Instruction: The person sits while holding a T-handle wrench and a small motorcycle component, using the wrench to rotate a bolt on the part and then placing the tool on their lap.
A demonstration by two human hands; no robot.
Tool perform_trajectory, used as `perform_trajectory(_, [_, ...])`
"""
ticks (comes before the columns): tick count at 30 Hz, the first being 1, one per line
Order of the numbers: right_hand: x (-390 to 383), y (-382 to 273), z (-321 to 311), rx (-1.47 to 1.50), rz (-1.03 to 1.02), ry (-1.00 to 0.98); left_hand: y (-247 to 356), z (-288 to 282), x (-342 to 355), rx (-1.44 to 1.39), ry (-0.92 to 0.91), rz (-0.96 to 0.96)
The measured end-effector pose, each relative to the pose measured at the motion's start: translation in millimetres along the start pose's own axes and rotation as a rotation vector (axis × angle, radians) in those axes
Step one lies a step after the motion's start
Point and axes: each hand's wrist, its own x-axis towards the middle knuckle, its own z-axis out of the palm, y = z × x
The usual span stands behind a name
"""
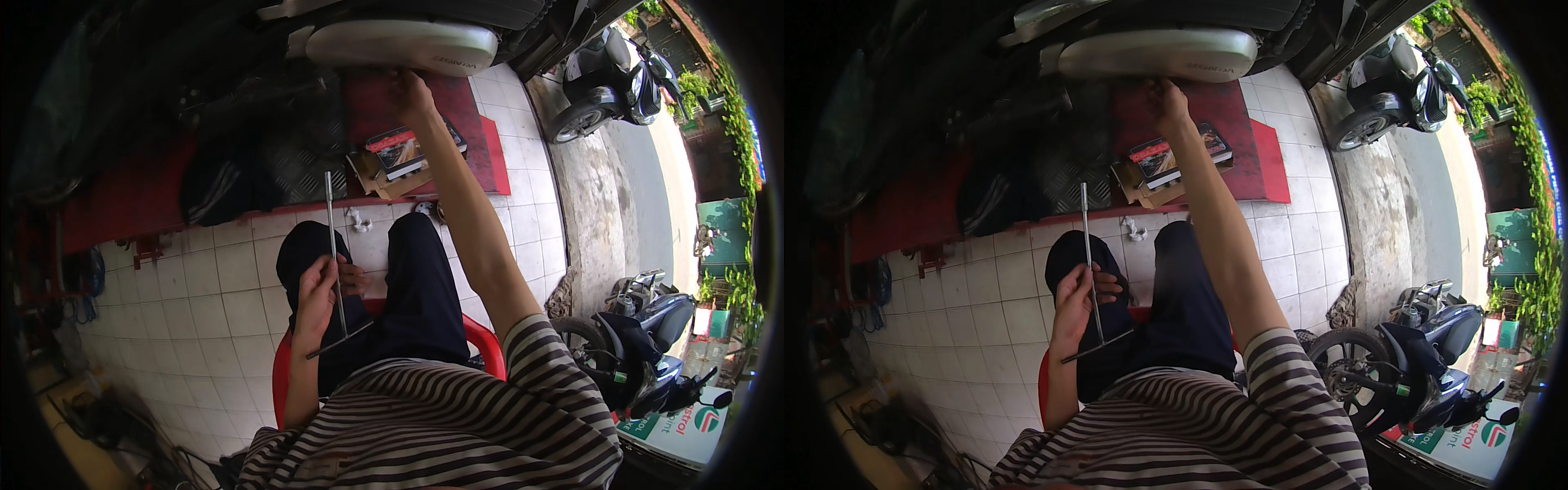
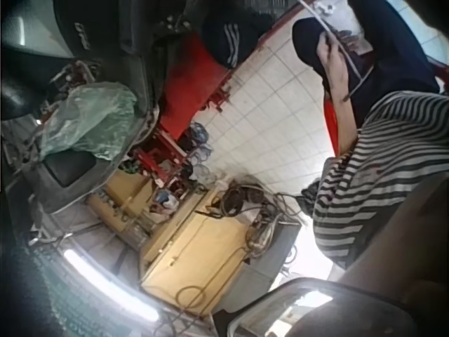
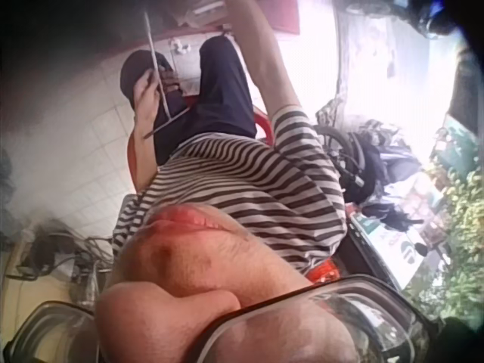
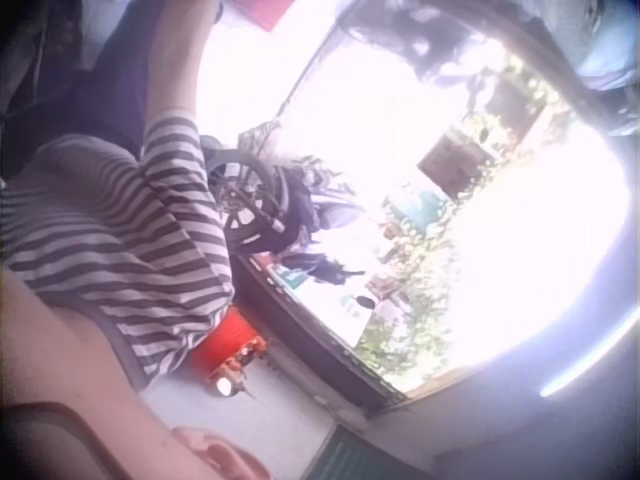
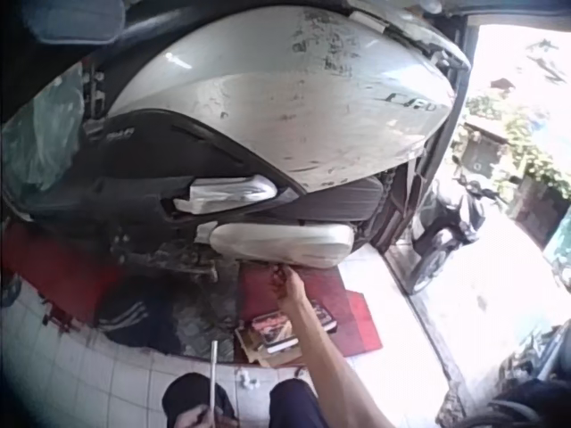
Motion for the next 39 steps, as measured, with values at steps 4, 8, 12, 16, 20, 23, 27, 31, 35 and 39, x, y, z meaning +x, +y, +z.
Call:
perform_trajectory(4, [-1.4, 7.7, -29.5, -0.229, -0.205, -0.184, 1.2, -1.9, 2.7, -0.006, -0.010, 0.009])
perform_trajectory(8, [-56.4, 21.6, -38.7, -0.473, -0.155, -0.062, -2.7, -5.0, 1.5, -0.028, 0.008, 0.037])
perform_trajectory(12, [-165.4, 23.1, -34.1, -0.874, 0.009, 0.107, -4.3, -1.4, -5.2, -0.005, 0.021, 0.063])
perform_trajectory(16, [-193.6, 45.6, -82.1, -1.031, -0.003, 0.164, -16.0, 3.2, -9.5, -0.010, 0.040, 0.052])
perform_trajectory(20, [-183.3, 58.6, -93.9, -1.203, -0.031, 0.267, -19.7, 16.7, -15.2, -0.033, 0.095, 0.030])
perform_trajectory(23, [-179.9, 69.9, -100.9, -1.034, -0.048, 0.296, -24.3, 20.8, -18.6, -0.066, 0.099, 0.032])
perform_trajectory(27, [-174.4, 71.0, -110.6, -1.046, -0.177, 0.318, -31.5, 25.2, -20.6, -0.145, 0.124, 0.037])
perform_trajectory(31, [-218.1, 51.6, -79.6, -1.112, -0.216, 0.042, -37.5, 14.6, -17.8, -0.310, 0.252, 0.083])
perform_trajectory(35, [-323.4, 24.0, -33.5, -0.958, 0.086, -0.448, -29.4, 26.4, -7.8, -0.355, 0.288, 0.128])
perform_trajectory(39, [-388.5, 35.7, -31.0, -0.950, 0.165, -0.734, -33.1, 31.0, 0.2, -0.294, 0.241, 0.114])
